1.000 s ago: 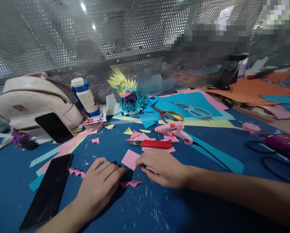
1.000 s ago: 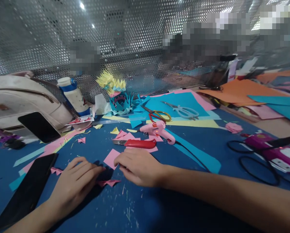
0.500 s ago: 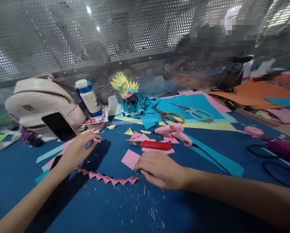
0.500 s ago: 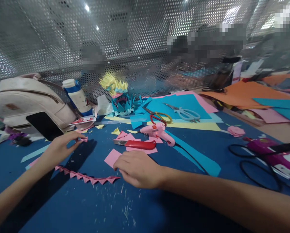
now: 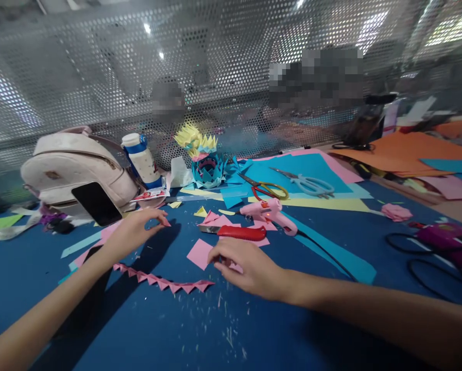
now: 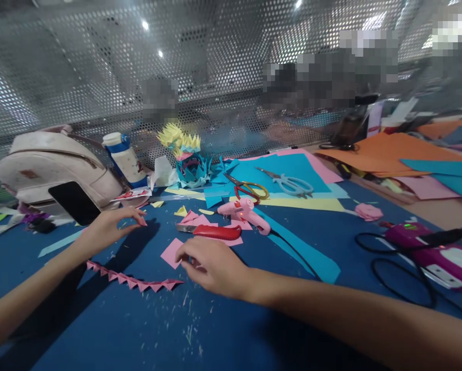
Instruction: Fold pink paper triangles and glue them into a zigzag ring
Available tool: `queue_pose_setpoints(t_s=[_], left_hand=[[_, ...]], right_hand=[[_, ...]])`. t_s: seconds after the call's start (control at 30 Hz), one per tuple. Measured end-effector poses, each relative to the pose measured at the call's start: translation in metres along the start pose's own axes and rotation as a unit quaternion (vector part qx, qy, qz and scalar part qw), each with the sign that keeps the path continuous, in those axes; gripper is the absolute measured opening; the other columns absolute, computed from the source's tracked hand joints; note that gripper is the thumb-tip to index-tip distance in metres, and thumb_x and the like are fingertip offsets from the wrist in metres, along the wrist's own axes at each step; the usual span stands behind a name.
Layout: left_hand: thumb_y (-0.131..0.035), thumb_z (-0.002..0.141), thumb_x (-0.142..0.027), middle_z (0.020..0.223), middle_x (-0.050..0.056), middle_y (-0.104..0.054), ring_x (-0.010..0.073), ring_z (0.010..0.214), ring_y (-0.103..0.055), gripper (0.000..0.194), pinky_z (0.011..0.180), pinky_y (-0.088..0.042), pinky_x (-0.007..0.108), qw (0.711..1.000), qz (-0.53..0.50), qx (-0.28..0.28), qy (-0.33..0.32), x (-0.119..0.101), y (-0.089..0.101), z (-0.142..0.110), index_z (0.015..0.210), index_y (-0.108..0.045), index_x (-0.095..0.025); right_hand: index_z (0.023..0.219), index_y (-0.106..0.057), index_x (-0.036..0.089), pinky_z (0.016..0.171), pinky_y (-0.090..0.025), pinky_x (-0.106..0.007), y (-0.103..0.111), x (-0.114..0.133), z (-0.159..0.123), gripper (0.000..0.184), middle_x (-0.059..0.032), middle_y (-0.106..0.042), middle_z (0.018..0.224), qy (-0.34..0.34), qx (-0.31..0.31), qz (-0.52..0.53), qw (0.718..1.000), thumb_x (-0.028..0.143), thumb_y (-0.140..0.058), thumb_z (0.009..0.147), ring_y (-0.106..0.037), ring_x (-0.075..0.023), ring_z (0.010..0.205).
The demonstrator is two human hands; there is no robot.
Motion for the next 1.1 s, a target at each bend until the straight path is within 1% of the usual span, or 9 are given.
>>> queue_pose_setpoints(t_s=[0.1,0.23,0.37,0.57,0.63,0.73,0.8,0.93,1.1], left_hand=[[-0.061,0.091,-0.030,0.090,0.001,-0.073,0.0172,0.085,-0.068,0.012,0.078,-0.053,0.029,0.998,-0.055,0.018,-0.006,-0.045,-0.011,-0.001,0.085,-0.068,-0.022],[-0.060,0.090,-0.024,0.080,-0.001,-0.070,0.0136,0.075,-0.067,0.008,0.071,-0.052,0.025,0.993,-0.111,0.034,-0.023,-0.097,-0.025,-0.001,0.084,-0.063,-0.020],[-0.063,0.087,-0.020,0.082,-0.001,-0.068,0.0135,0.075,-0.066,0.014,0.069,-0.051,0.024,0.975,-0.218,0.038,-0.031,-0.121,-0.036,0.001,0.100,-0.059,-0.019],[-0.063,0.086,-0.021,0.077,-0.002,-0.066,0.0137,0.071,-0.063,0.035,0.068,-0.049,0.026,0.969,-0.242,0.044,-0.022,-0.123,-0.047,0.001,0.120,-0.057,-0.021],[-0.066,0.083,-0.024,0.078,-0.001,-0.067,0.0143,0.071,-0.062,0.031,0.069,-0.049,0.027,0.962,-0.265,0.058,0.017,-0.115,-0.053,0.000,0.114,-0.061,-0.020],[-0.067,0.081,-0.027,0.074,0.002,-0.069,0.0141,0.068,-0.061,0.010,0.065,-0.049,0.026,0.947,-0.303,0.065,0.083,-0.099,-0.061,-0.003,0.085,-0.066,-0.017],[-0.066,0.080,-0.028,0.069,0.002,-0.068,0.0135,0.064,-0.061,0.013,0.062,-0.049,0.026,0.941,-0.317,0.059,0.104,-0.091,-0.063,-0.005,0.073,-0.065,-0.017],[-0.069,0.078,-0.027,0.065,0.002,-0.069,0.0131,0.062,-0.061,0.014,0.062,-0.049,0.026,0.939,-0.321,0.046,0.117,-0.088,-0.063,-0.010,0.069,-0.066,-0.016],[-0.068,0.081,-0.025,0.069,0.000,-0.068,0.0136,0.065,-0.059,0.013,0.064,-0.048,0.027,0.946,-0.311,0.037,0.086,-0.103,-0.054,-0.010,0.070,-0.066,-0.018]], right_hand=[[0.105,-0.061,0.018,0.067,-0.045,-0.024,0.004,-0.018,0.001,0.013,-0.0028,-0.064,0.094,-0.078,-0.026,0.075,0.994,0.023,-0.054,0.095,-0.057,-0.0121,0.074],[0.107,-0.059,0.017,0.060,-0.043,-0.023,0.005,-0.030,0.002,0.018,-0.0014,-0.063,0.091,-0.119,-0.040,0.150,0.981,0.028,-0.061,0.092,-0.053,-0.0107,0.068],[0.094,-0.060,0.017,0.058,-0.040,-0.022,0.003,-0.030,0.003,0.017,0.0013,-0.060,0.081,-0.108,-0.034,0.161,0.980,0.034,-0.063,0.092,-0.051,-0.0101,0.064],[0.078,-0.062,0.017,0.055,-0.035,-0.021,0.001,-0.028,0.001,0.018,0.0039,-0.055,0.067,-0.103,-0.035,0.154,0.982,0.028,-0.062,0.093,-0.047,-0.0085,0.059],[0.076,-0.062,0.017,0.056,-0.035,-0.021,0.002,-0.028,0.000,0.019,0.0043,-0.055,0.065,-0.105,-0.039,0.156,0.981,0.027,-0.063,0.092,-0.048,-0.0084,0.059],[0.075,-0.060,0.017,0.055,-0.035,-0.021,0.002,-0.029,0.000,0.020,0.0043,-0.054,0.065,-0.112,-0.047,0.160,0.980,0.028,-0.062,0.092,-0.047,-0.0085,0.059],[0.076,-0.060,0.017,0.055,-0.035,-0.020,0.002,-0.028,0.000,0.021,0.0040,-0.054,0.066,-0.115,-0.049,0.163,0.979,0.030,-0.062,0.092,-0.047,-0.0087,0.059],[0.084,-0.065,0.017,0.055,-0.037,-0.021,0.003,-0.024,0.001,0.017,0.0024,-0.060,0.071,-0.118,-0.048,0.173,0.977,0.032,-0.063,0.092,-0.049,-0.0087,0.059],[0.080,-0.066,0.018,0.058,-0.039,-0.022,0.009,-0.019,0.003,0.013,0.0026,-0.063,0.071,-0.112,-0.048,0.165,0.979,0.026,-0.067,0.089,-0.053,-0.0097,0.062]])
Point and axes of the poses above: each hand's wrist, its own z-axis towards the middle knuckle, its own y-axis out of the back of the hand, x = y × z, the point moved 10 cm from there along z, towards the middle knuckle
